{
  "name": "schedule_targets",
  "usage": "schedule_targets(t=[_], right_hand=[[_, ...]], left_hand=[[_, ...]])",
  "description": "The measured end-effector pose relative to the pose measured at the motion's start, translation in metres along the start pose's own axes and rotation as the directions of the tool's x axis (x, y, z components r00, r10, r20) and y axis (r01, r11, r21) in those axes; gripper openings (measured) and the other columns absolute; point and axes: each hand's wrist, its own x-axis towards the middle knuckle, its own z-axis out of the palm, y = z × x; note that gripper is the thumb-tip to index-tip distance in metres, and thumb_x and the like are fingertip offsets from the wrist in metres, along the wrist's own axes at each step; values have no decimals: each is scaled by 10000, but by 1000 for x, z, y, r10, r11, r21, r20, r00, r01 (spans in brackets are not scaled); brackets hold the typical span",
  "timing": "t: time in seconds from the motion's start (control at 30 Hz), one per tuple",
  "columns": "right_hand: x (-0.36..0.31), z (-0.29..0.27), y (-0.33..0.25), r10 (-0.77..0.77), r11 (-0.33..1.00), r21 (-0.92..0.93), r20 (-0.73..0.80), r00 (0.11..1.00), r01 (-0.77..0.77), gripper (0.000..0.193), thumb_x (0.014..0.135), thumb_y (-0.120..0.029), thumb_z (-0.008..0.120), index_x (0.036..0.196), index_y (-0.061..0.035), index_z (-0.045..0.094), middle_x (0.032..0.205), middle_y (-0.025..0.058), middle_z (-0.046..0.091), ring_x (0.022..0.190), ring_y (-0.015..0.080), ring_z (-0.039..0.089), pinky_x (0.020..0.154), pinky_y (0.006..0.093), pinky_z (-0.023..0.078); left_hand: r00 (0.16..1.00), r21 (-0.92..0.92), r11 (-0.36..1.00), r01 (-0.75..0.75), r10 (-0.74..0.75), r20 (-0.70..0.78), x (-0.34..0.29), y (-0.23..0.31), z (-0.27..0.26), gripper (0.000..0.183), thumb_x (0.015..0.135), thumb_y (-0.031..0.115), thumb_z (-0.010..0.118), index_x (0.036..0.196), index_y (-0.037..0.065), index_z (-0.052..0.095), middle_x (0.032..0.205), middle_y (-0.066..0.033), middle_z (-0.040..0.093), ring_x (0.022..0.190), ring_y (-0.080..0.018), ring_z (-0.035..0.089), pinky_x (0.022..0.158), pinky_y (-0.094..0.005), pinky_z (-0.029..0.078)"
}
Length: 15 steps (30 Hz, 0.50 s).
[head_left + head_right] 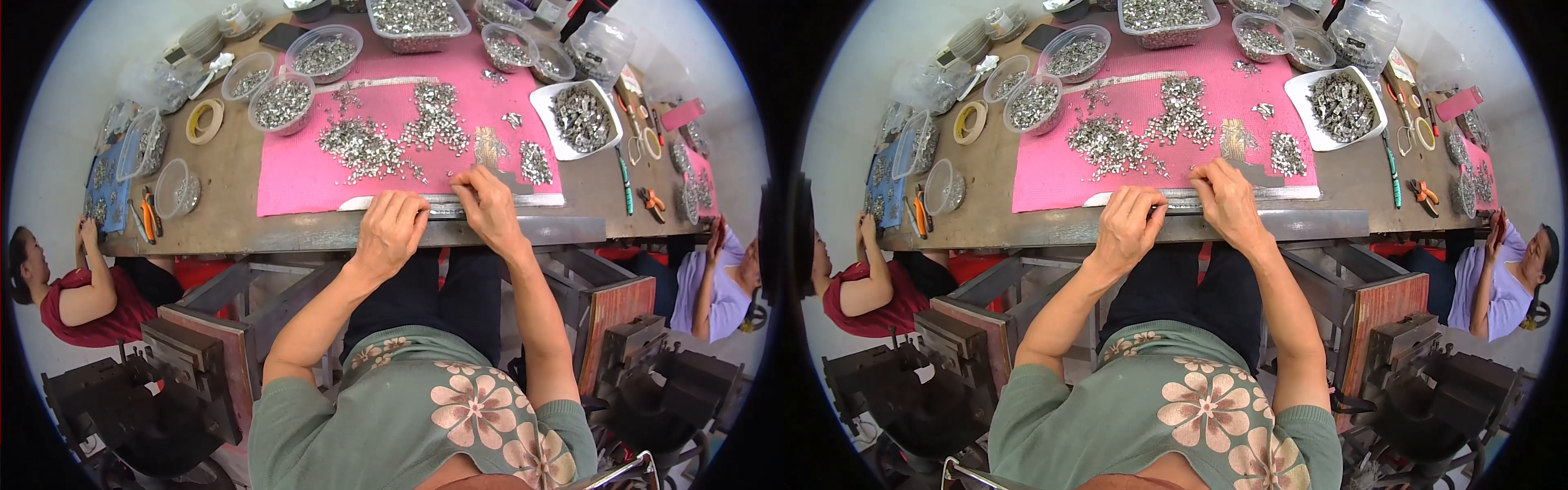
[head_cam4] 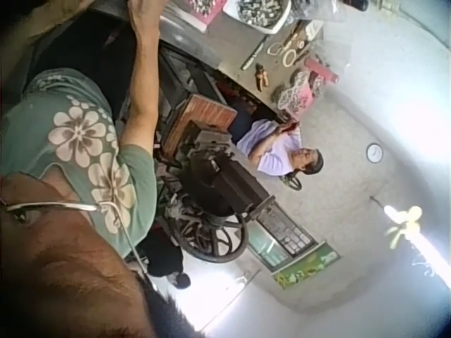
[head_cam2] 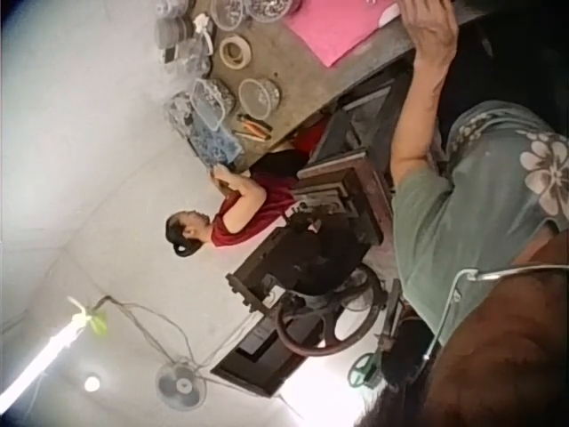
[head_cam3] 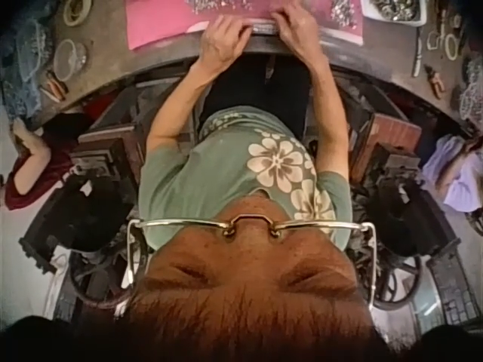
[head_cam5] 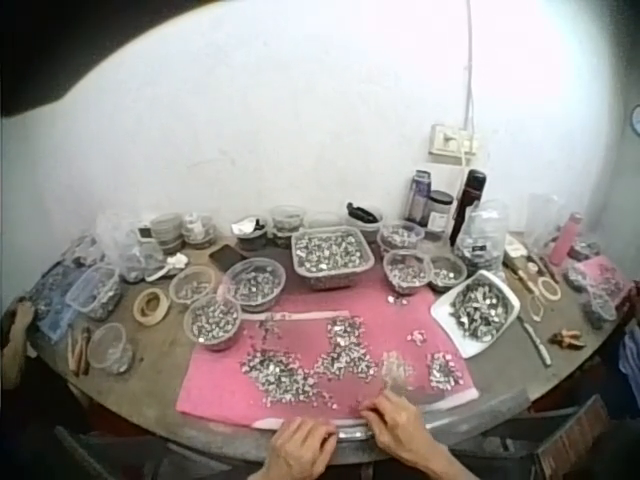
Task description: The person places small metal components into a fabrication jig by hand, then operates a manual press to stamp them.
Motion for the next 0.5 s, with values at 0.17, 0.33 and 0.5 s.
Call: schedule_targets(t=[0.17,0.33,0.5], right_hand=[[-19,9,-16,-52,986,155,-23,998,55,81,869,10,696,943,1,663,893,120,629,862,317,618,778,404,472],[-23,18,-18,-161,986,29,-90,983,164,107,847,11,719,938,-13,668,910,103,639,851,298,606,775,396,449],[-25,24,-18,-215,976,-71,-130,968,207,123,833,4,731,937,-21,671,918,88,644,839,285,601,764,397,445]], left_hand=[[999,-15,999,-47,47,-6,-10,-10,0,183,791,38,770,961,34,701,995,-81,677,937,-286,635,859,-423,516],[998,-43,998,-42,39,-52,-20,-12,4,199,833,58,771,1028,47,733,1105,-77,719,1032,-287,656,1029,-498,482],[992,-91,994,54,-64,-110,-9,-24,-5,190,869,58,739,1058,61,721,1032,-63,727,1021,-267,645,1017,-472,456]])
